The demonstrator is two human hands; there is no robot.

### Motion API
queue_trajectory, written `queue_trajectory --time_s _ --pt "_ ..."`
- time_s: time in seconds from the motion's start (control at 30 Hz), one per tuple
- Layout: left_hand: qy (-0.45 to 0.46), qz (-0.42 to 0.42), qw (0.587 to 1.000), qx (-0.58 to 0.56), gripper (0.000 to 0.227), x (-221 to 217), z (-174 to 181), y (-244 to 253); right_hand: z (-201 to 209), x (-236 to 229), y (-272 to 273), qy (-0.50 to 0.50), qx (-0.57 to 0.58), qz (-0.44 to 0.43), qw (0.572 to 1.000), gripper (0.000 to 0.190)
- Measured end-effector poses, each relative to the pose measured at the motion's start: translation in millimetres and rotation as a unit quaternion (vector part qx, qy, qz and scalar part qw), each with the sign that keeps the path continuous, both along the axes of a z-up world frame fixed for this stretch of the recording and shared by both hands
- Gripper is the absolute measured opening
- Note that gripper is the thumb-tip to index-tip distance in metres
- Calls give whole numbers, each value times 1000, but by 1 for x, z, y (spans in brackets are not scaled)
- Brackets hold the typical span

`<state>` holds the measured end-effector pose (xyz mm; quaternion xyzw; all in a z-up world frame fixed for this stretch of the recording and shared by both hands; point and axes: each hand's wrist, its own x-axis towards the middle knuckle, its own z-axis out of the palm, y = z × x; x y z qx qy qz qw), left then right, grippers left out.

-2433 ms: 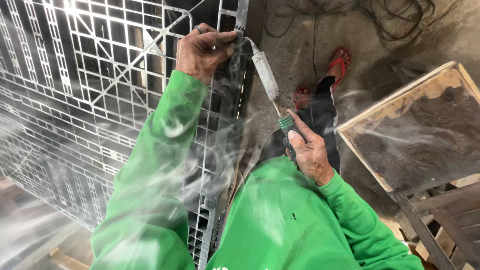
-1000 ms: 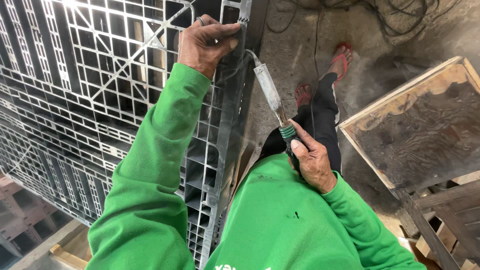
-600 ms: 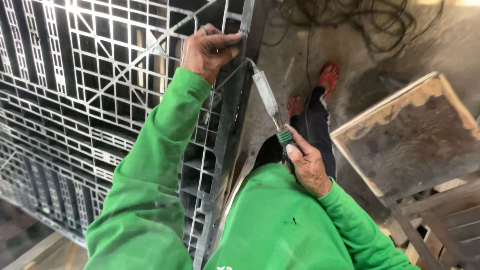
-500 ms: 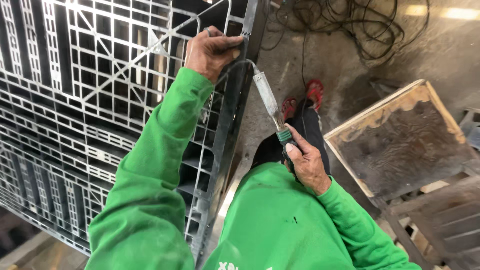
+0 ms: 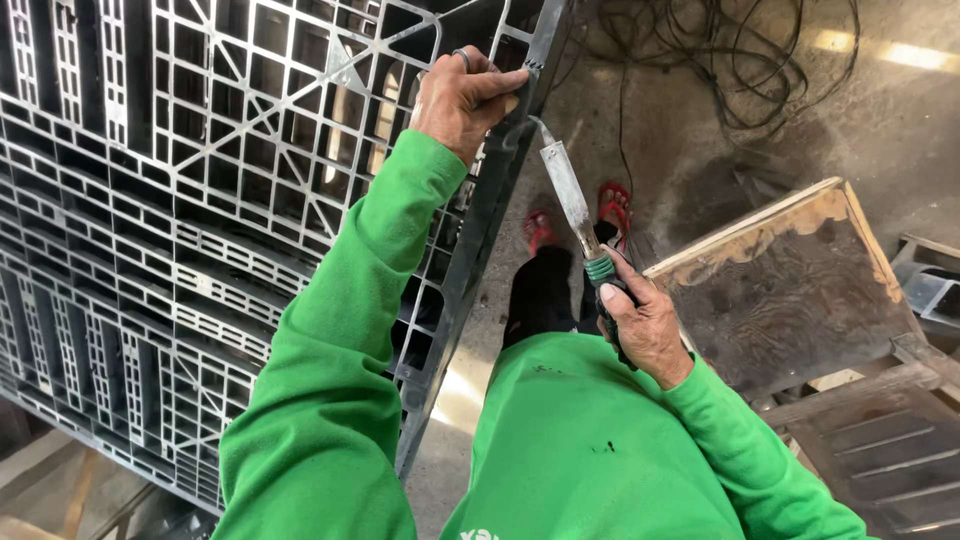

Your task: The person uses a soldering iron to melt and fuse sections of a large black plastic crate, then uses a red heat gun to smooth and blend the melted areas. The person works along the crate's grid structure, applying heat and manipulating the softened plastic to create a continuous seam.

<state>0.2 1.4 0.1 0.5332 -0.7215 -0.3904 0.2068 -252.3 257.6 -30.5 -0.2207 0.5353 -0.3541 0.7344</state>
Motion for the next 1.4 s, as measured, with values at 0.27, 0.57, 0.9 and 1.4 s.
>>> queue_trajectory --time_s 0.27,0.57,0.9,1.4 --pt "-14 -70 995 -68 30 11 -9 -6 -4 28 12 98 -150 -20 984 49" --pt "-5 -114 992 -50 34 18 -15 -19 2 54 14 70 -51 -58 995 53" --pt "-83 -129 987 -51 34 15 -13 -22 9 65 19 3 -29 -91 995 53" --pt "-99 -132 986 -25 31 16 -15 -27 11 71 27 -23 -17 -105 994 53"
